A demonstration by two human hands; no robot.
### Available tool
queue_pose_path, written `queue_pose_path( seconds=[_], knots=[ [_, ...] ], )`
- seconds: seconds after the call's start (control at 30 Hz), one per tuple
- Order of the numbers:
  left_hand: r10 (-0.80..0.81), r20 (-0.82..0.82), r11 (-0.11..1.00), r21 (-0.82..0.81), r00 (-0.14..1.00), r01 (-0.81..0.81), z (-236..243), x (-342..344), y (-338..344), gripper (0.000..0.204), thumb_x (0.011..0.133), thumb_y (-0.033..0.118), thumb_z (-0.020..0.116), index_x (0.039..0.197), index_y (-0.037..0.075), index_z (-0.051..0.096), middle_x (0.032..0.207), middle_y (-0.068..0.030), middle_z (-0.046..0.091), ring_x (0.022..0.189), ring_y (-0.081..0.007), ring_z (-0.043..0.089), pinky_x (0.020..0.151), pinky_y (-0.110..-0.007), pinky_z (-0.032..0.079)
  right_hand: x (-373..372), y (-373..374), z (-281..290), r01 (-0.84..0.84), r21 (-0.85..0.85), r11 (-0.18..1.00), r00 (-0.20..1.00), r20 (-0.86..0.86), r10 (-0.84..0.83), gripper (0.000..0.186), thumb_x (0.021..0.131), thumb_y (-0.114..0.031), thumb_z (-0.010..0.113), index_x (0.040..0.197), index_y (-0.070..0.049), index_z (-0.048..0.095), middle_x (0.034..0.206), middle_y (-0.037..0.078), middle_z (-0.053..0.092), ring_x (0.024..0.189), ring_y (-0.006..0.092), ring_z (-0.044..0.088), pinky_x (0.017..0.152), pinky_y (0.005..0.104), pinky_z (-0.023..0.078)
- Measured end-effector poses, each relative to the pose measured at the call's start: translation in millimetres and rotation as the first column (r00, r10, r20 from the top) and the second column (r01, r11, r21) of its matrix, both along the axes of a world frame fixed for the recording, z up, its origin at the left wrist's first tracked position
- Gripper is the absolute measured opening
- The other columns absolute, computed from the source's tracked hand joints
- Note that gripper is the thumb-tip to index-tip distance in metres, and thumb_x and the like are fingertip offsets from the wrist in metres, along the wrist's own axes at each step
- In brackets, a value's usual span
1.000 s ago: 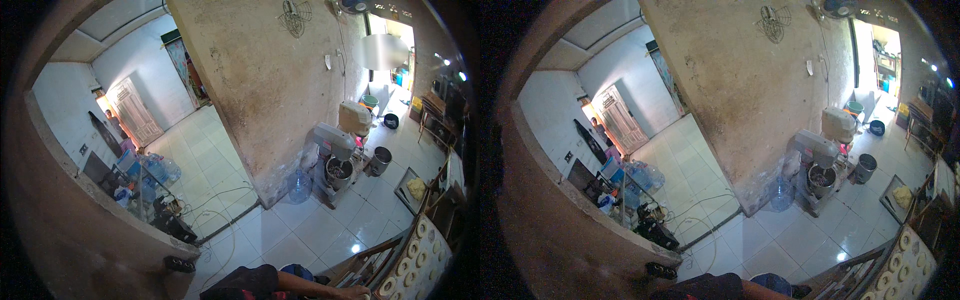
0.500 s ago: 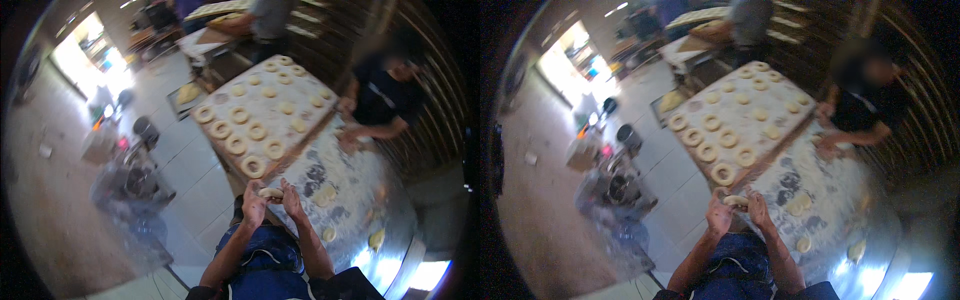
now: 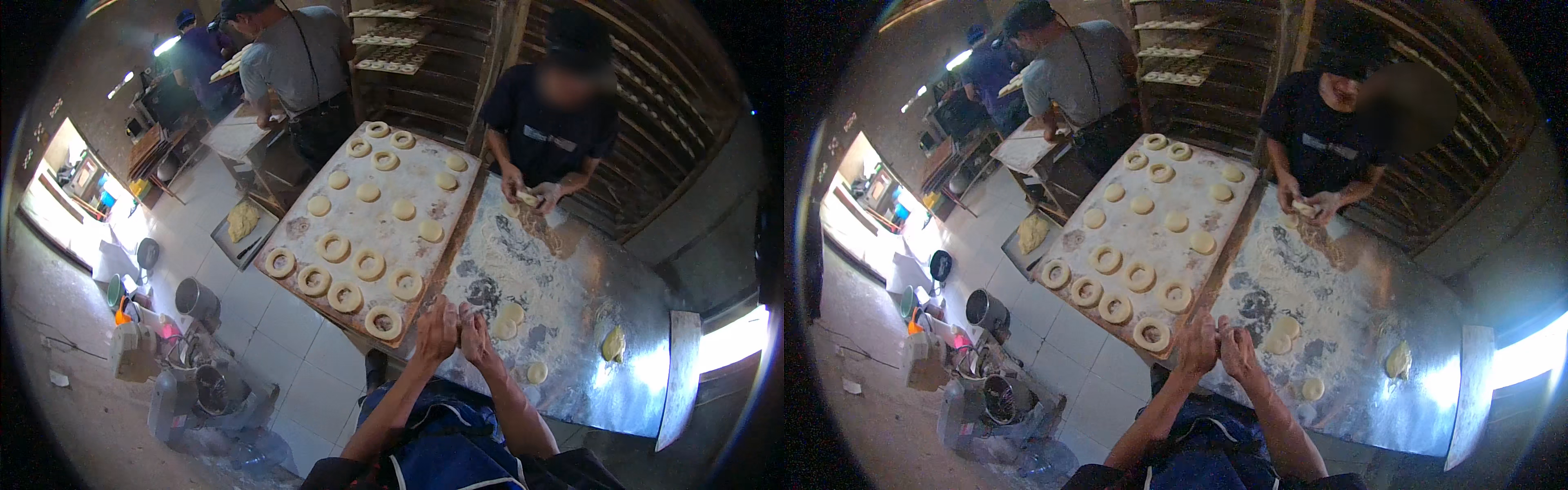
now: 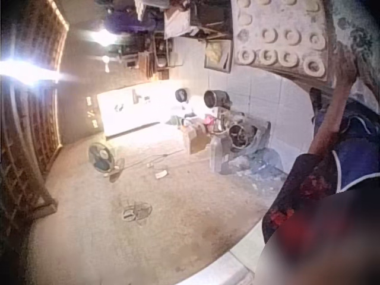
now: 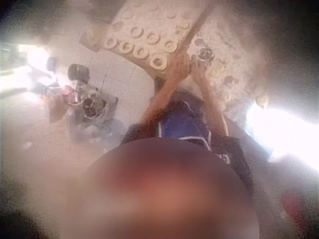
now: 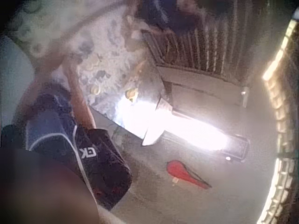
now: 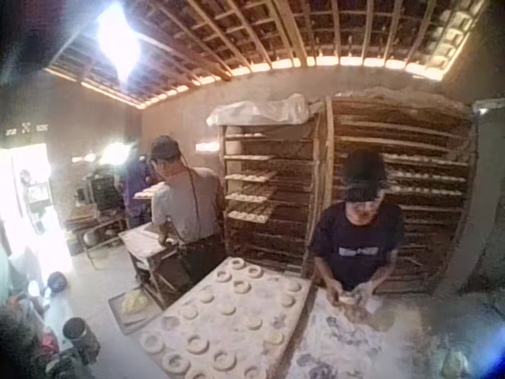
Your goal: The person shapes dough into ring forms by hand and places them on a wooden board. They repeatedly pick up dough pieces, form them into circles, and arrange them in rows on the board.
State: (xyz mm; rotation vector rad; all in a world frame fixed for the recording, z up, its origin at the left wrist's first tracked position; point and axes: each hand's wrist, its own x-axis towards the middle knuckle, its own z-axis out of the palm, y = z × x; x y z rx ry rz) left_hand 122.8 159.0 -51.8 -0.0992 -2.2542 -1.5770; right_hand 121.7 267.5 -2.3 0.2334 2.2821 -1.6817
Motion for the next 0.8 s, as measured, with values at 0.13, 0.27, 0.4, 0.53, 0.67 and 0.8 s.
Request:
queue_pose_path(
  seconds=[0.13,0.27,0.4,0.53,0.67,0.8],
  knots=[
    [-0.143,0.227,0.787,0.616,0.963,-0.028,-5,-10,-23,0.036,0.096,0.037,0.044,0.083,0.005,0.052,0.073,-0.0065,0.057,0.065,-0.0223,0.058,0.059,-0.036,0.048,-7,-25,2,0.066,-0.328,0.942,0.972,-0.193,-0.135,0.052,0.099,-0.044,0.05,0.07,0.0,0.059,0.063,0.001,0.051,0.058,0.01,0.047,0.052,0.0315,0.039],
    [-0.227,0.196,0.755,0.654,0.954,0.046,1,-25,-56,0.037,0.097,0.04,0.04,0.084,0.008,0.05,0.071,-0.0052,0.054,0.063,-0.0195,0.054,0.056,-0.035,0.046,-27,-53,4,-0.078,0.045,0.996,0.98,-0.182,0.085,0.051,0.098,-0.04,0.052,0.079,0.005,0.064,0.063,0.012,0.06,0.065,0.0208,0.058,0.061,0.039,0.046],
    [-0.236,0.17,0.666,0.745,0.957,0.032,12,-36,-98,0.041,0.099,0.041,0.035,0.081,0.006,0.045,0.069,-0.006,0.052,0.059,-0.0205,0.053,0.054,-0.037,0.045,-31,-94,2,-0.01,-0.23,0.973,0.948,-0.312,-0.064,0.05,0.1,-0.041,0.048,0.079,0.003,0.06,0.069,0.007,0.058,0.065,0.017,0.056,0.058,0.0341,0.046],
    [-0.306,0.143,0.609,0.789,0.941,0.079,18,-53,-143,0.042,0.1,0.044,0.037,0.079,0.009,0.042,0.065,-0.0024,0.047,0.055,-0.0183,0.049,0.053,-0.036,0.046,-45,-125,5,-0.072,-0.092,0.993,0.913,-0.406,0.029,0.049,0.099,-0.048,0.048,0.09,-0.001,0.056,0.082,0.007,0.057,0.071,0.0149,0.055,0.063,0.0328,0.048],
    [-0.134,0.066,0.868,0.49,0.989,0.085,21,-74,-176,0.04,0.101,0.04,0.035,0.08,0.007,0.044,0.065,-0.007,0.047,0.055,-0.0203,0.05,0.052,-0.037,0.042,-55,-162,5,0.006,-0.221,0.975,0.971,-0.231,-0.059,0.057,0.099,-0.05,0.046,0.079,0.001,0.059,0.08,0.009,0.059,0.073,0.0143,0.054,0.067,0.0331,0.046],
    [-0.27,0.169,0.512,0.859,0.948,-0.008,33,-81,-203,0.038,0.101,0.035,0.035,0.08,0.005,0.046,0.062,-0.0112,0.045,0.058,-0.0227,0.049,0.056,-0.037,0.04,-63,-193,13,0.129,-0.132,0.983,0.912,-0.374,-0.17,0.051,0.101,-0.047,0.046,0.09,0.002,0.058,0.083,0.015,0.056,0.074,0.0201,0.052,0.071,0.0353,0.046]
  ],
)
